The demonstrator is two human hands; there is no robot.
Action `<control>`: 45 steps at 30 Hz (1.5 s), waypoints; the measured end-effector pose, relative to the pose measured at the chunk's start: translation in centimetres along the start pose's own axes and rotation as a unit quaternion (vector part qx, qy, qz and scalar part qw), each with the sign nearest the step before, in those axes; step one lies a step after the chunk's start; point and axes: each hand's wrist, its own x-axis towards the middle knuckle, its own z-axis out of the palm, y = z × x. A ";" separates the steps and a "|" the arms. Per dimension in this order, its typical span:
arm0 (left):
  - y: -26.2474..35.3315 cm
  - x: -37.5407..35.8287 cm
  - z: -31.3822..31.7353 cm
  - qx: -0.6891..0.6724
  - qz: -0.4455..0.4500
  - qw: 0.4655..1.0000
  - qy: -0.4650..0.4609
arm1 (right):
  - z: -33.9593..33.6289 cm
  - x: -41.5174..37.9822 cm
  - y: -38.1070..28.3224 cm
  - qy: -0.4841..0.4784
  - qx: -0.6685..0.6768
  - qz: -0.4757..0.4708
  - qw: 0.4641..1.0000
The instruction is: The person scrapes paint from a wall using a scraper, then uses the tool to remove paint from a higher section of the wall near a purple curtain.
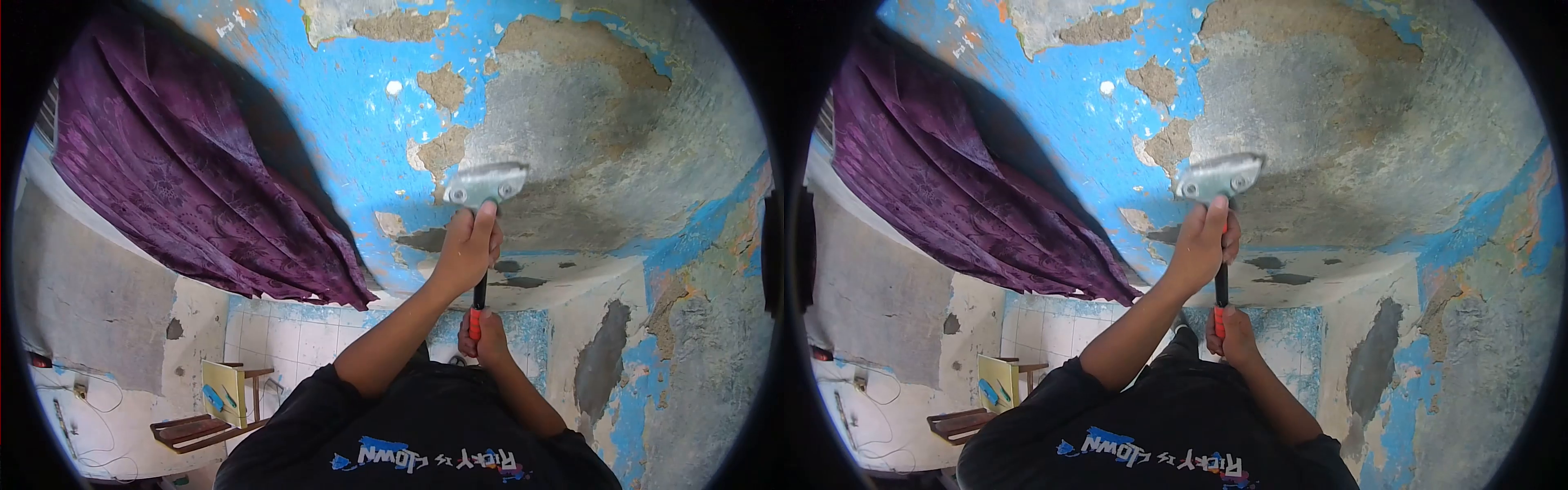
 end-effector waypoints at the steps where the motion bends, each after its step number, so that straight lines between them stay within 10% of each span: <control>1: -0.9 -0.2 0.1 -0.021 -0.008 1.000 0.010 | -0.4 -0.2 0.5 0.007 -0.013 0.006 1.000; 45: -5.1 -1.3 -0.9 -0.119 -0.038 0.991 0.044 | -2.6 -0.4 2.1 0.034 -0.170 0.008 0.985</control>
